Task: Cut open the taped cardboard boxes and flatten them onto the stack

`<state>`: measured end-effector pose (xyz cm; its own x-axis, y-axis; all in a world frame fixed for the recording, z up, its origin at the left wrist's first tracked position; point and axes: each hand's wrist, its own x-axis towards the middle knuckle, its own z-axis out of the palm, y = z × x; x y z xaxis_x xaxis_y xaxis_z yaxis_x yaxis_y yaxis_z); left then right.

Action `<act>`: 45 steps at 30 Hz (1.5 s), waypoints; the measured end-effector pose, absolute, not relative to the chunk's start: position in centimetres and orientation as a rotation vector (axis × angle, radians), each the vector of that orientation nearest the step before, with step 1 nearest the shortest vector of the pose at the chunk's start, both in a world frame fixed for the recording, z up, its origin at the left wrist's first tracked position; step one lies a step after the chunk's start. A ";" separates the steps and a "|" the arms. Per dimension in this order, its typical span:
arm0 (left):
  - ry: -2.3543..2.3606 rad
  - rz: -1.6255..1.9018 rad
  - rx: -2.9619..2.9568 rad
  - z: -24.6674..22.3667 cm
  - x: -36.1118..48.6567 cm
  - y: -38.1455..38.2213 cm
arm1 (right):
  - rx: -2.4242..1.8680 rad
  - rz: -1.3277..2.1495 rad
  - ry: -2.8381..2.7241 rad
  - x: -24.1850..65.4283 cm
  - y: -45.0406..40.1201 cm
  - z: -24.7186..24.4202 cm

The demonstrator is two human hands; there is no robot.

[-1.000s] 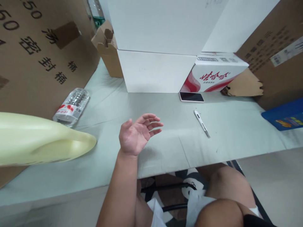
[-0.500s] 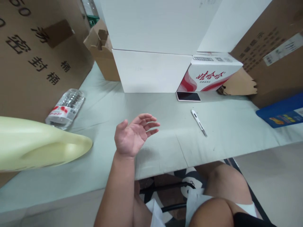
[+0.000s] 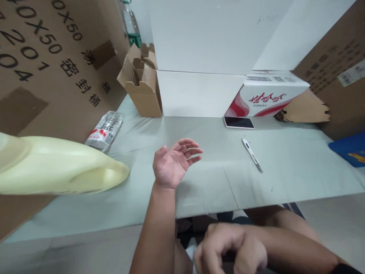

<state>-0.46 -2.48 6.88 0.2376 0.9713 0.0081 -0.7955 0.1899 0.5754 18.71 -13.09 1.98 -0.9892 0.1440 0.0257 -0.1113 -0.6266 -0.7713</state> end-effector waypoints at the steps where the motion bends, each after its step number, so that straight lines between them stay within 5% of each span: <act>1: 0.400 1.306 0.512 7.0 -0.6 -2.5 | -0.162 2.622 -1.195 18.5 -11.6 3.1; 10: 0.429 1.584 0.349 7.5 -1.7 -2.3 | -0.675 1.367 -1.471 11.3 4.4 9.7; 16: 0.488 1.681 0.353 7.6 -2.0 -1.9 | -1.060 0.872 -1.976 1.0 16.9 10.2; 21: 0.505 1.679 0.393 7.4 -2.4 -1.9 | -0.943 0.722 -2.283 -3.0 20.1 10.3; 26: 0.599 1.801 0.448 7.5 -2.6 -2.1 | -0.908 0.704 -2.237 -0.7 18.2 9.4; 32: 0.872 2.446 0.575 7.7 -2.1 -1.8 | -0.735 0.848 -2.202 9.9 11.0 10.3; 36: 1.019 2.711 0.582 7.4 -2.5 -1.2 | -0.479 0.648 -2.301 18.9 4.0 12.2; 45: 1.017 2.101 0.764 8.0 0.1 1.6 | -0.452 0.714 -2.177 28.6 -6.5 10.6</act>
<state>0.07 1.57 7.96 -0.6020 0.7704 0.2099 -0.3132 -0.4696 0.8254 28.55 -6.51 10.63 -0.6288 0.5262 0.5725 0.0851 0.7784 -0.6219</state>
